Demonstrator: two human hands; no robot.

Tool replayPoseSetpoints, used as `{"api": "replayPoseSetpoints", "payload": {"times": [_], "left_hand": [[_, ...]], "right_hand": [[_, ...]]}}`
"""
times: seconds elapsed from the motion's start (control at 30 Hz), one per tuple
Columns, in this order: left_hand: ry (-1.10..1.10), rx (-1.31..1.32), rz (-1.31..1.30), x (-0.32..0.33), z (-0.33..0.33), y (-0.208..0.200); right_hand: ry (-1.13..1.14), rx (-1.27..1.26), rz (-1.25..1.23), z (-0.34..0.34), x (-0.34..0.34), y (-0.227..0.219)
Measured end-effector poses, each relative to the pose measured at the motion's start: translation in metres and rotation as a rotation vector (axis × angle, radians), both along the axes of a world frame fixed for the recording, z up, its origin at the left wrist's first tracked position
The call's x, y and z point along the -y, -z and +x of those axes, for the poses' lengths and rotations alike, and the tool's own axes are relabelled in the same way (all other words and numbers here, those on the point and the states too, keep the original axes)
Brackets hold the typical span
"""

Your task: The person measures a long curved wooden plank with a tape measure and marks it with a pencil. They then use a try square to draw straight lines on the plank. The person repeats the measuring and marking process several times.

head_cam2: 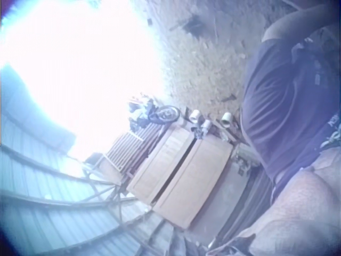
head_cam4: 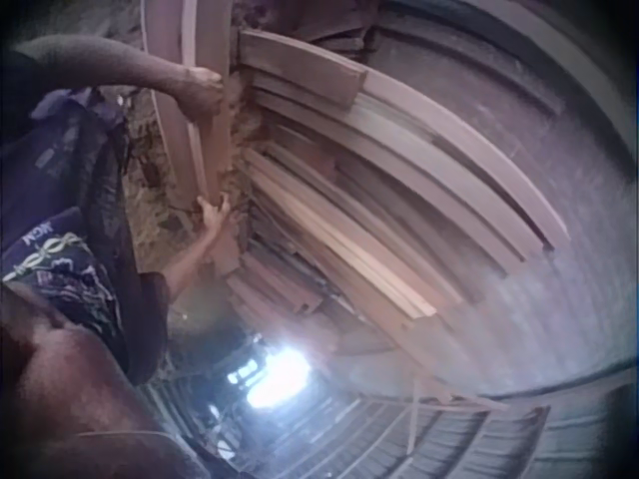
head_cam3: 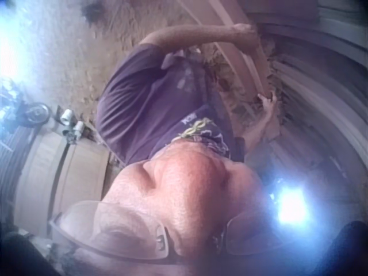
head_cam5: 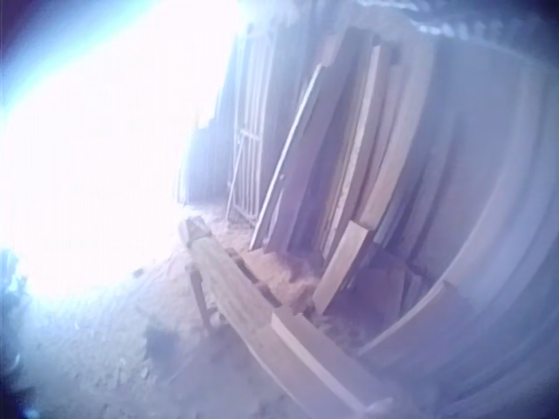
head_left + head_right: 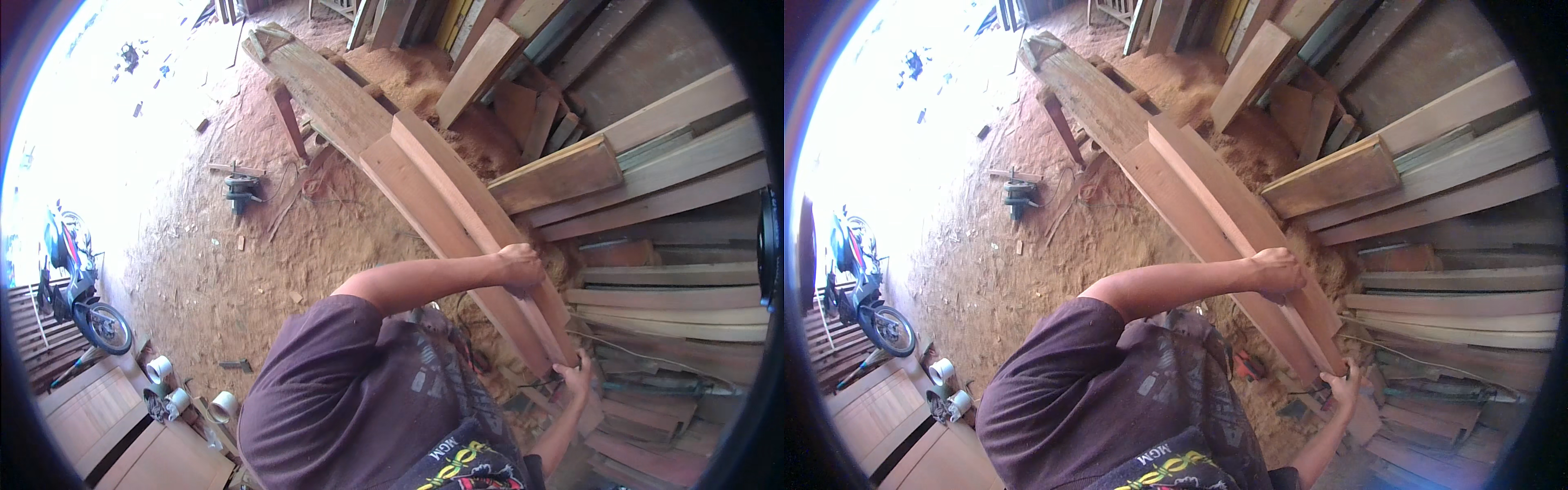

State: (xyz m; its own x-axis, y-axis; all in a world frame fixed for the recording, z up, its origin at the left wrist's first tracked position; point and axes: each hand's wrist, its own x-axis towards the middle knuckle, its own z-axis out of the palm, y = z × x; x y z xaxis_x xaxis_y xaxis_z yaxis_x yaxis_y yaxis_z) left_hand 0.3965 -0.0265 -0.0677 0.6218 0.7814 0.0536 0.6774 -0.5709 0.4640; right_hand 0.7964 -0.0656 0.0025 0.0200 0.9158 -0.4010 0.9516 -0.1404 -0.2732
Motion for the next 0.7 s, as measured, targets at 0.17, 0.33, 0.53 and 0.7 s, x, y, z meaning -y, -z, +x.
{"api": "replayPoseSetpoints", "payload": {"times": [0.17,0.33,0.53,0.7], "left_hand": [[-0.035,0.002,0.022,0.006,-0.002,-0.006],[-0.069,-0.006,0.003,0.032,0.002,-0.008],[-0.083,-0.128,0.045,0.076,0.002,0.017],[-0.098,-0.207,0.262,0.099,-0.003,0.038]], "right_hand": [[0.057,-0.098,0.040,-0.005,0.007,0.003],[-0.009,-0.119,0.165,-0.003,0.036,0.008],[-0.161,0.034,0.558,-0.006,0.107,0.062],[-0.011,-0.026,0.643,-0.019,0.135,0.096]]}}
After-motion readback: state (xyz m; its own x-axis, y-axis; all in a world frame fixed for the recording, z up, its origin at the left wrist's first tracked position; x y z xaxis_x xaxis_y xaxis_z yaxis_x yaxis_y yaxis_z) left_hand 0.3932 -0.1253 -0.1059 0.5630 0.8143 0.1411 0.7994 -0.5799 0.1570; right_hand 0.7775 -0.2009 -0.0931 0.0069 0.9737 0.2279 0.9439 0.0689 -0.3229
